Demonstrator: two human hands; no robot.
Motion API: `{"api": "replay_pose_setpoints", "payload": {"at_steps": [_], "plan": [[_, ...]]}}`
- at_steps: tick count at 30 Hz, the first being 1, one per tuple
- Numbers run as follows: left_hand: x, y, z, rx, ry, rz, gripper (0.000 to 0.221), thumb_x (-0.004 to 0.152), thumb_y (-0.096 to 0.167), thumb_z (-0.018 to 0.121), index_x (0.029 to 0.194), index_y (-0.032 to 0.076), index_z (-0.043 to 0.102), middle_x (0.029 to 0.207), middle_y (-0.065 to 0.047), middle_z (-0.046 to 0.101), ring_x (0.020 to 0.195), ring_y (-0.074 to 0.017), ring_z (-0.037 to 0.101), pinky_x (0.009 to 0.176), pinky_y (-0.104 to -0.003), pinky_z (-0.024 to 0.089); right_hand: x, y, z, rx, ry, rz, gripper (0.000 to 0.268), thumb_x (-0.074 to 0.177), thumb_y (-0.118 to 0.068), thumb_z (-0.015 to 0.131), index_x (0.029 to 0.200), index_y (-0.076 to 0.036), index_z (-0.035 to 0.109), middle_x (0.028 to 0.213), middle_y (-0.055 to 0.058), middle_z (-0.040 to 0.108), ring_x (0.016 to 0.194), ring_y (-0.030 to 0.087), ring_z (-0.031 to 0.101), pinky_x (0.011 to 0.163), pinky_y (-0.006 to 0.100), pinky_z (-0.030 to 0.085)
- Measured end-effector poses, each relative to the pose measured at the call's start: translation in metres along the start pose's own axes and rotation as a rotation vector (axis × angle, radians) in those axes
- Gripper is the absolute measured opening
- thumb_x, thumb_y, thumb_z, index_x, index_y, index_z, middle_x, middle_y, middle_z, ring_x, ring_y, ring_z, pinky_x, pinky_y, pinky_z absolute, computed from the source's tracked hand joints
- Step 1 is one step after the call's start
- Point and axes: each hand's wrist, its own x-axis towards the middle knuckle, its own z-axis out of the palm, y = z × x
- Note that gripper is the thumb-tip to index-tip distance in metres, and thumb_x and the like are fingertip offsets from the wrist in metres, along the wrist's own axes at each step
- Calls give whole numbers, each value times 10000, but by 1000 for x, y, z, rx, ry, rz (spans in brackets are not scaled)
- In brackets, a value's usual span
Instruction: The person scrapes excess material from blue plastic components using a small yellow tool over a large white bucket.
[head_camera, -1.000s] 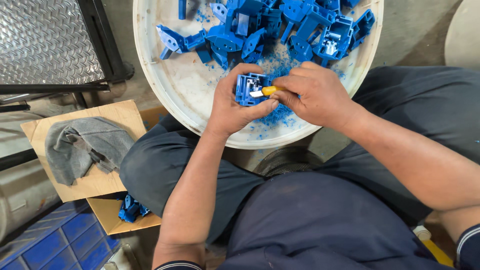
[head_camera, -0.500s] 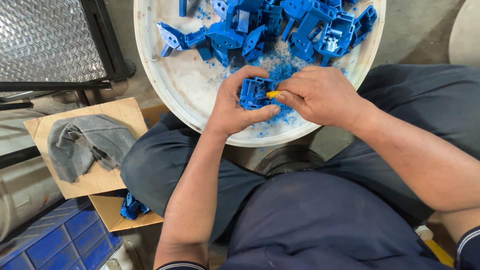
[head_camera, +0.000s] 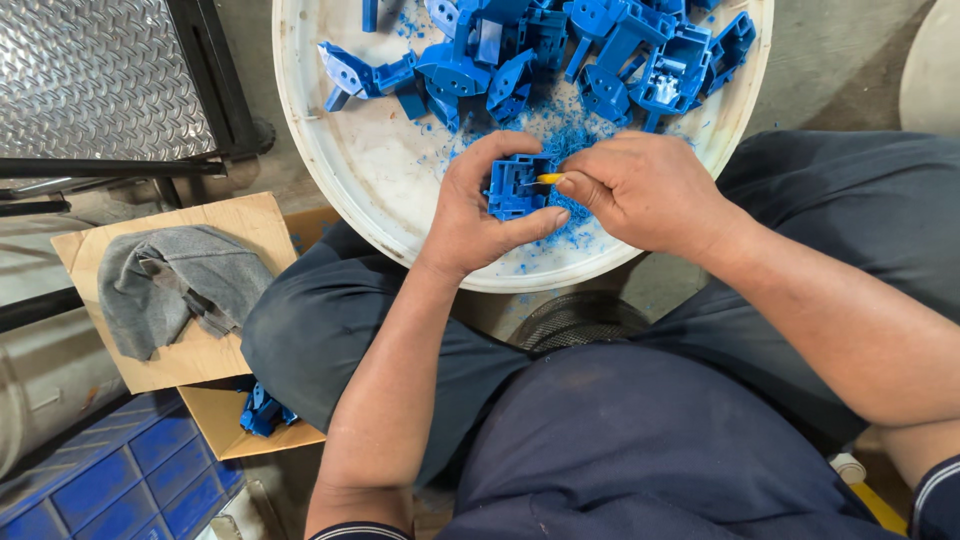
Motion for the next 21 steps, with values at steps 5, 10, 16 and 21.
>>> {"api": "replay_pose_setpoints", "payload": {"at_steps": [5, 10, 16, 21], "plan": [[-1, 5, -2, -64, -31, -73, 604, 732, 243, 979, 1199, 70, 638, 1037, -5, 659, 969, -89, 626, 891, -274, 545, -2, 4, -1, 103, -18, -10, 243, 1026, -311, 642, 1015, -97, 756, 862, 96, 711, 820, 338, 668, 689, 439, 518], [-3, 11, -4, -78, -9, -96, 693, 682, 240, 1012, 1232, 85, 621, 1054, 9, 662, 977, -67, 635, 888, -260, 558, -7, 5, -6, 173, 48, -54, 304, 1090, -322, 597, 1093, -50, 734, 919, 124, 707, 866, 316, 679, 740, 395, 526], [-15, 9, -37, -319, 136, -19, 672, 751, 198, 989, 1280, 134, 579, 1153, 8, 679, 1054, -133, 681, 960, -310, 585, -15, 18, -12, 557, 66, 162, 350, 1090, -347, 631, 1267, -48, 671, 876, 66, 677, 752, 128, 613, 688, 272, 501], [-18, 4, -22, 788, 182, -118, 637, 644, 200, 950, 1206, 144, 657, 1031, -85, 729, 970, -316, 689, 807, -418, 540, -12, 14, -12, 261, 136, 50, 376, 1033, -293, 764, 1281, -25, 677, 871, 82, 664, 725, 120, 603, 665, 274, 496]]}}
